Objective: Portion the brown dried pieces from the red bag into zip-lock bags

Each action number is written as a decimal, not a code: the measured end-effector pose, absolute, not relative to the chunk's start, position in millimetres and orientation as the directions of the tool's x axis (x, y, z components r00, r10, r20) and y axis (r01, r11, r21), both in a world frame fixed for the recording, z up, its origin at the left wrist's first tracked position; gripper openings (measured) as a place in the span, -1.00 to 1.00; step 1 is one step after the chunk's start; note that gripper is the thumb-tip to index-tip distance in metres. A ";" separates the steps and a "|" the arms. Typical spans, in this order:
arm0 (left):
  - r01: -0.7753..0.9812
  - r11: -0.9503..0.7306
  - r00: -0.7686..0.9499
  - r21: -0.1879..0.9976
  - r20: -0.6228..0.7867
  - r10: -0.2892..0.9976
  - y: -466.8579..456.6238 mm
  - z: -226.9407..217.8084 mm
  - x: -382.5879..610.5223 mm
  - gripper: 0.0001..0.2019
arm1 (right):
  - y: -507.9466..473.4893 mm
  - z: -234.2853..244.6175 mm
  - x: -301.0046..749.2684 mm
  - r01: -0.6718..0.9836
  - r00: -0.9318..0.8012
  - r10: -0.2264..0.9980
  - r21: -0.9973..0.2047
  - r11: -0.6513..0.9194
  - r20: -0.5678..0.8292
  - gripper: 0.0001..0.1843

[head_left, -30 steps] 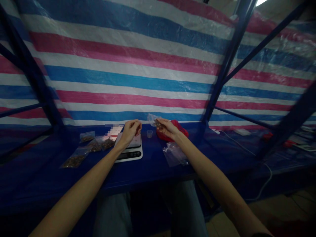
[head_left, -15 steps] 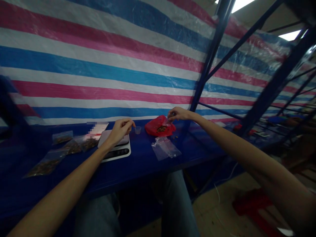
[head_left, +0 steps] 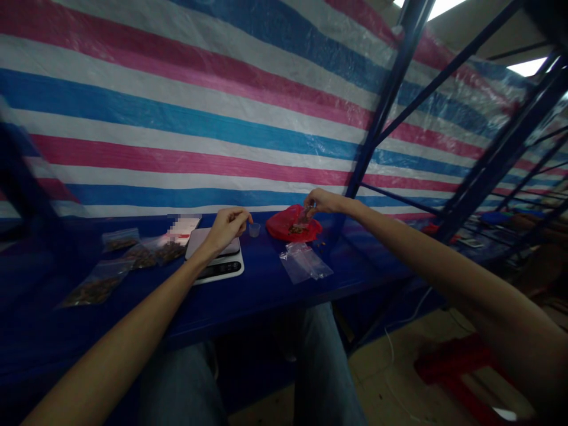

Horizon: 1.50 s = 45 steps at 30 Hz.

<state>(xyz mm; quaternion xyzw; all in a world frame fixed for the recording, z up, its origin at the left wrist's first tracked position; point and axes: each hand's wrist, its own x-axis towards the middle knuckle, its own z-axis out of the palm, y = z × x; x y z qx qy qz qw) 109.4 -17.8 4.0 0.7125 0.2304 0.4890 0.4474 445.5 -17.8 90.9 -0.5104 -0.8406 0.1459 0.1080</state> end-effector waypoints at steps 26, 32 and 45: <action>0.187 -0.738 0.564 0.649 0.544 0.621 -15.3 8.6 129.8 -0.72 | -31.3 58.4 455.2 0.844 -0.413 0.852 -0.217 0.490 0.322 -0.77; 0.451 -0.780 0.634 0.433 0.460 0.622 20.0 25.8 212.7 -0.63 | -20.1 57.9 469.5 0.816 -0.511 0.797 -0.110 0.567 0.322 -0.70; 0.793 -0.548 0.456 0.267 0.335 0.824 48.1 14.1 254.5 -0.66 | -12.8 58.2 473.2 0.772 -0.625 0.701 0.137 0.621 0.343 -0.63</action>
